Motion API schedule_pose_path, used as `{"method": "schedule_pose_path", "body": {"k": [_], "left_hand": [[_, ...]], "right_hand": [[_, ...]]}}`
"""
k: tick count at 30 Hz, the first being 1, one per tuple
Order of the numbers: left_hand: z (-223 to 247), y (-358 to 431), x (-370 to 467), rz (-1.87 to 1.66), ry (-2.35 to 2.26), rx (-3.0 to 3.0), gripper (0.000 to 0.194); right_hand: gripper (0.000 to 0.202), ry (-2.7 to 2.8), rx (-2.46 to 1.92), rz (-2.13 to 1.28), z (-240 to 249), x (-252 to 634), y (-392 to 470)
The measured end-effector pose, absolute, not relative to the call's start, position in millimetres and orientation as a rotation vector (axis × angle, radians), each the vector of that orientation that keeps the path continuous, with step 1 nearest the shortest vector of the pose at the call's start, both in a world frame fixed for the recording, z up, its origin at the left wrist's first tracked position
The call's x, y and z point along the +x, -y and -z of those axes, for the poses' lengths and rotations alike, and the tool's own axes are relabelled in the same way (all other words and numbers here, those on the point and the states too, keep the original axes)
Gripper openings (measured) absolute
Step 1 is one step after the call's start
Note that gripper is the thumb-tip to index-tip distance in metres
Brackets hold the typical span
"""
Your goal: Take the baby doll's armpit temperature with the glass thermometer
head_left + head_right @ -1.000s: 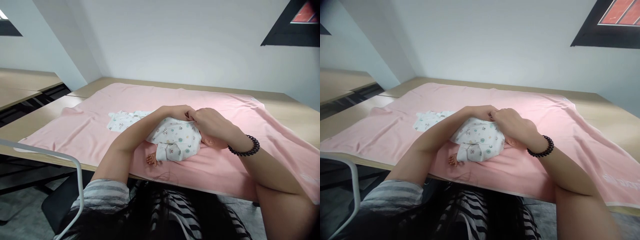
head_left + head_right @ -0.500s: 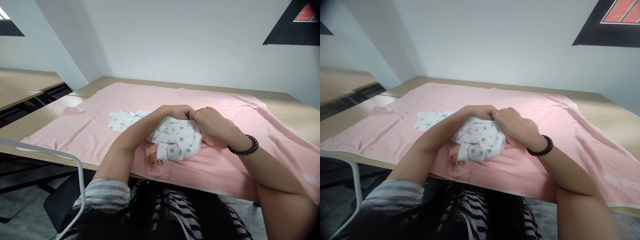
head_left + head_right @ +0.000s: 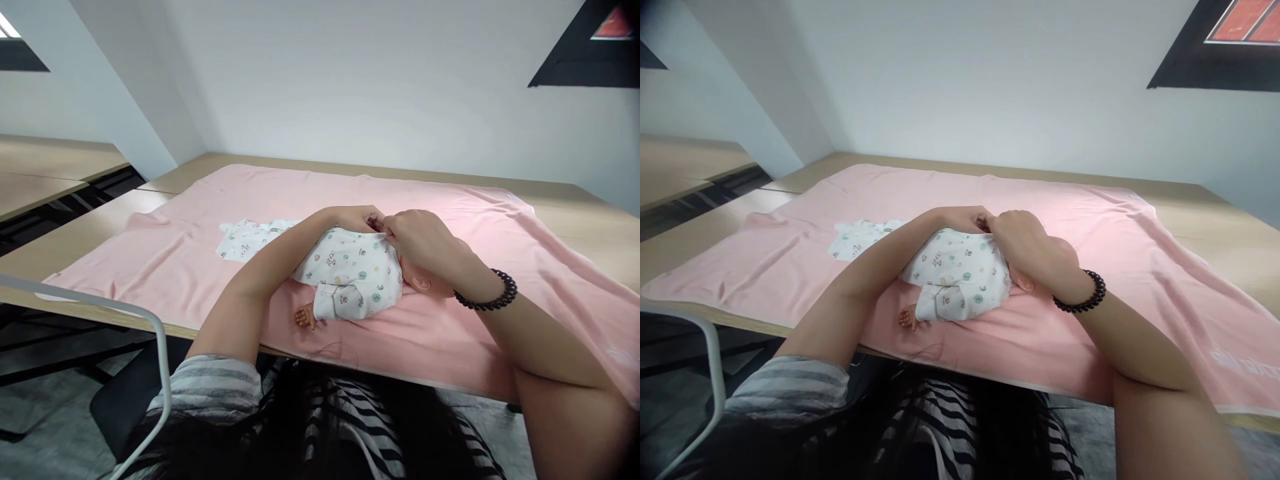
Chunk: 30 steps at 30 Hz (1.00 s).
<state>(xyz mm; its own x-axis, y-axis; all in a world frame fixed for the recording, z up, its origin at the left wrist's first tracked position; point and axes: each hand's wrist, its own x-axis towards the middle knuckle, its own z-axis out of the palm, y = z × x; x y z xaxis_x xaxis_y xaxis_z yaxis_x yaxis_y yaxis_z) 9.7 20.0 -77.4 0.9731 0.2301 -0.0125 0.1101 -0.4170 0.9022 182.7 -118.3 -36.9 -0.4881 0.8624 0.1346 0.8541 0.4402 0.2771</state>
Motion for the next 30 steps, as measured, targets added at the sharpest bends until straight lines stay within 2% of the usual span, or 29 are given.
{"method": "schedule_pose_path", "body": {"k": [5, 12, 16, 22, 30], "left_hand": [[72, -19, 7, -0.083, -0.274, 1.877, 0.024], [72, -18, 11, -0.089, -0.269, 1.905, 0.031], [71, -17, 12, -0.057, -0.255, 1.942, 0.023], [72, -17, 14, -0.026, -0.261, 2.007, 0.023], [68, -17, 11, -0.042, -0.325, 2.11, 0.021]], "right_hand": [[0.024, -2.362, 1.595, -0.351, 22, 163, 134], [0.023, -2.368, 1.549, -0.396, 25, 162, 133], [0.021, -2.362, 1.549, -0.401, 27, 162, 132], [0.012, -2.574, 1.534, -0.46, 37, 183, 121], [0.007, -2.753, 1.532, -0.263, 32, 196, 116]]}}
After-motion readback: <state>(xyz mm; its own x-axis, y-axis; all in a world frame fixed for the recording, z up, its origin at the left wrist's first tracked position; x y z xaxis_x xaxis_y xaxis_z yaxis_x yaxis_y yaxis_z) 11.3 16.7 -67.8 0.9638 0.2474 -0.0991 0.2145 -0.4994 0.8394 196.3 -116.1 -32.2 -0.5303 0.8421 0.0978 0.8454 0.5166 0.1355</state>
